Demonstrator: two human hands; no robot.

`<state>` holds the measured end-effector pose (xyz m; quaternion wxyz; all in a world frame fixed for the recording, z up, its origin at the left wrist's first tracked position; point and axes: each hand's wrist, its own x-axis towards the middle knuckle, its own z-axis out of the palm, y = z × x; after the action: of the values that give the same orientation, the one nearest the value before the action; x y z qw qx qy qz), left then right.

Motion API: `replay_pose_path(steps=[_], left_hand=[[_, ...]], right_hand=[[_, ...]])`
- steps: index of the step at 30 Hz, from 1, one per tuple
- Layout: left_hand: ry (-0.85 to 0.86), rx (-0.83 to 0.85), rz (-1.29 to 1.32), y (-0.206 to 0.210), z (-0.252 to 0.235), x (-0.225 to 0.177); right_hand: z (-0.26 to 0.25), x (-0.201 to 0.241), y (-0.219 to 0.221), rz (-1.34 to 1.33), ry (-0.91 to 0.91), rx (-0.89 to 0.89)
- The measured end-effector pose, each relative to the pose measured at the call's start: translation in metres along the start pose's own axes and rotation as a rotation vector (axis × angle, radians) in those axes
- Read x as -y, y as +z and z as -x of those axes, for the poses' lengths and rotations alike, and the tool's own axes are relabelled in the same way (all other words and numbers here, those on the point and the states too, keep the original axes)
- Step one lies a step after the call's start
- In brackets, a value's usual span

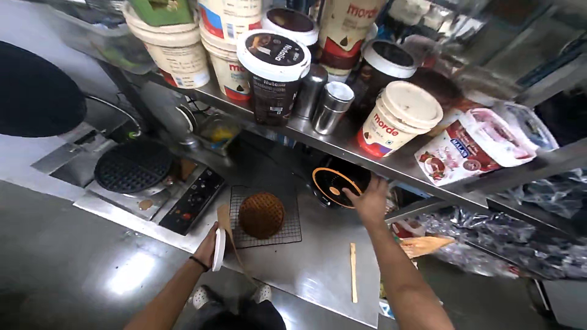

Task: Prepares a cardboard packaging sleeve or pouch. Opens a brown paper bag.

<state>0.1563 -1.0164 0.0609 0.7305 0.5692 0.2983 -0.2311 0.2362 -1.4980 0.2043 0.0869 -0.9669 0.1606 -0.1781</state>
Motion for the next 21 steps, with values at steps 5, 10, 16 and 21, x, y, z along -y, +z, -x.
replay_pose_path(steps=[5, 10, 16, 21], left_hand=[[-0.003, 0.018, 0.011, 0.013, 0.005, 0.003], [0.001, 0.023, 0.097, 0.022, -0.006, 0.01], [-0.029, 0.08, 0.035, 0.024, -0.014, 0.008], [-0.008, 0.109, 0.047, 0.027, -0.015, 0.0]], right_hand=[[0.029, 0.02, -0.004, -0.082, 0.206, -0.069], [0.057, 0.027, 0.001, -0.086, 0.317, -0.141], [0.077, 0.019, -0.001, -0.051, 0.285, -0.141], [0.082, 0.018, -0.008, -0.063, 0.241, -0.121]])
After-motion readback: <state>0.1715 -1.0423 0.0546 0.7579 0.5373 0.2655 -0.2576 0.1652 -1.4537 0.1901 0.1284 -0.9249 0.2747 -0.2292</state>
